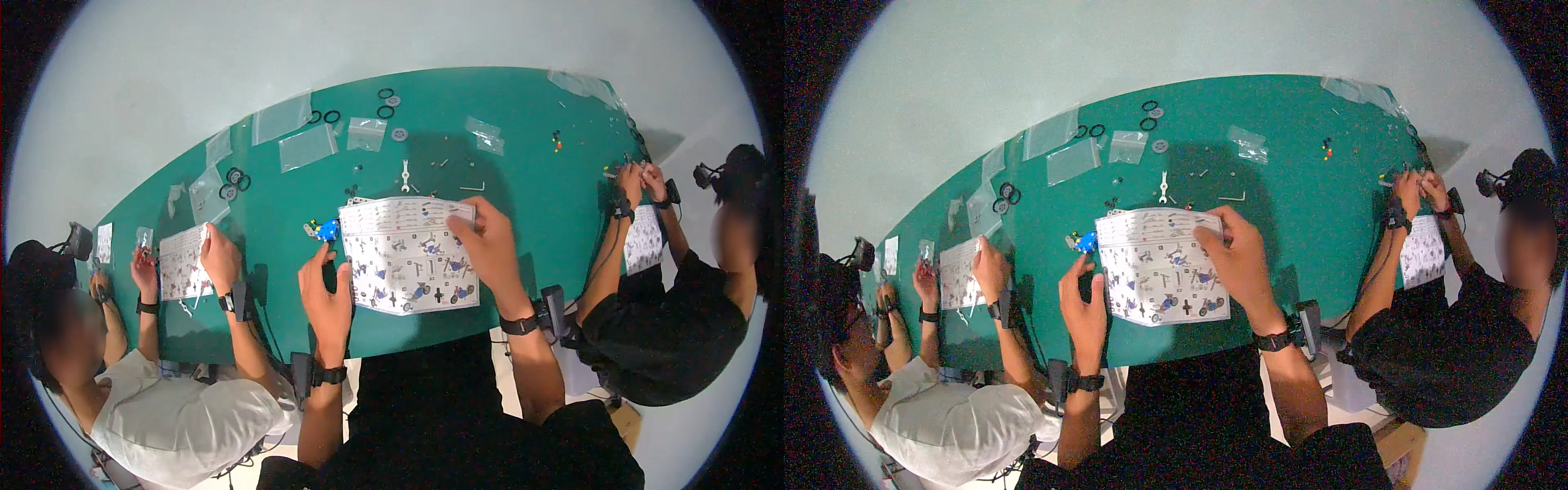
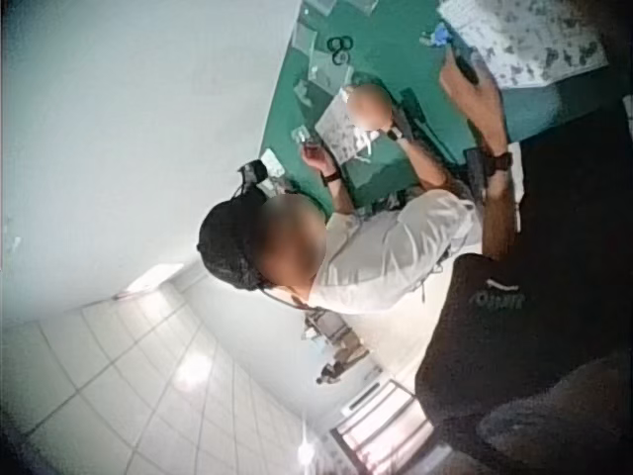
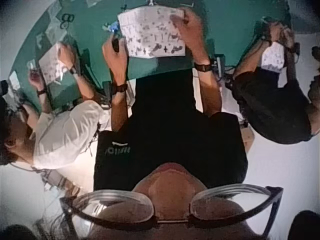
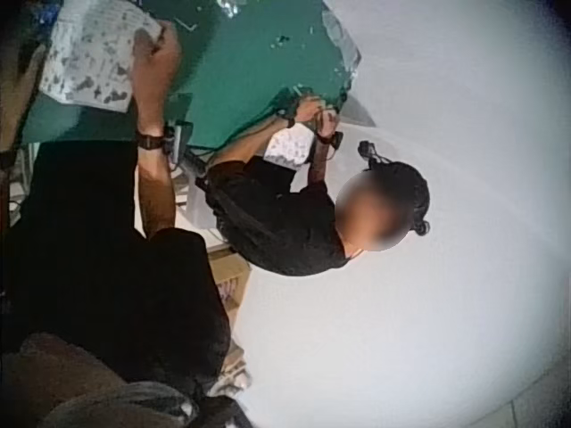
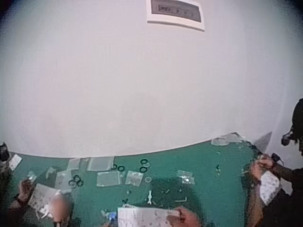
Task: The person reads an instruction manual, picks up a blue part, and attaches a metal strip to it. They then set the manual down to select a screw from the table before picking the manual back up to read it again.
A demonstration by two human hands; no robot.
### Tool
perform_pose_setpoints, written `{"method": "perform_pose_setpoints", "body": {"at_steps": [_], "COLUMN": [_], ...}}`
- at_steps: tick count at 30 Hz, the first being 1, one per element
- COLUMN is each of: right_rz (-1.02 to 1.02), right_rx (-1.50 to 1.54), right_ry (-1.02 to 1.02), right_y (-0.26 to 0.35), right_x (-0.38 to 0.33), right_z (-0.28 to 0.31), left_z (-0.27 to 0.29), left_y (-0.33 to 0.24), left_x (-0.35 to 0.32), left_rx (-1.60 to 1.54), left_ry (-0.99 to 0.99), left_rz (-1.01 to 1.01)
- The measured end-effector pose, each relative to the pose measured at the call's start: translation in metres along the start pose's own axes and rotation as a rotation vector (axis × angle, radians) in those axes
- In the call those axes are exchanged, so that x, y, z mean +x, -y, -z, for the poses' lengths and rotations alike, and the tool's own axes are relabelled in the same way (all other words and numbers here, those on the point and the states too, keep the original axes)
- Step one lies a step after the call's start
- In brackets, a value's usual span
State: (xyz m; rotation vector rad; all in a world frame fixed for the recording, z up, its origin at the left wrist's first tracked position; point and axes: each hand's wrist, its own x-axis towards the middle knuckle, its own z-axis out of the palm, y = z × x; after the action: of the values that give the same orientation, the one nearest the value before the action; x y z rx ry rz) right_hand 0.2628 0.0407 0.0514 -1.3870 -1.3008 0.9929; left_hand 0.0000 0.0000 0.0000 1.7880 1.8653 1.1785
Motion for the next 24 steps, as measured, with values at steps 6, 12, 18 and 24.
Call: {"method": "perform_pose_setpoints", "body": {"at_steps": [6,12,18,24], "right_rz": [-0.06,-0.027,0.007,0.066], "right_rx": [0.293,0.211,0.179,0.247], "right_ry": [0.071,0.048,0.199,0.233], "right_y": [0.039,0.058,0.051,0.028], "right_x": [-0.005,0.002,0.007,0.043], "right_z": [-0.019,-0.017,-0.013,-0.01], "left_z": [0.019,0.012,0.026,0.005], "left_y": [-0.001,0.009,-0.015,-0.023], "left_x": [0.002,-0.014,0.016,0.073], "left_rx": [-0.491,-1.056,-1.002,-0.861], "left_ry": [0.086,0.155,-0.078,-0.189], "left_rz": [0.185,0.437,0.491,0.299]}}
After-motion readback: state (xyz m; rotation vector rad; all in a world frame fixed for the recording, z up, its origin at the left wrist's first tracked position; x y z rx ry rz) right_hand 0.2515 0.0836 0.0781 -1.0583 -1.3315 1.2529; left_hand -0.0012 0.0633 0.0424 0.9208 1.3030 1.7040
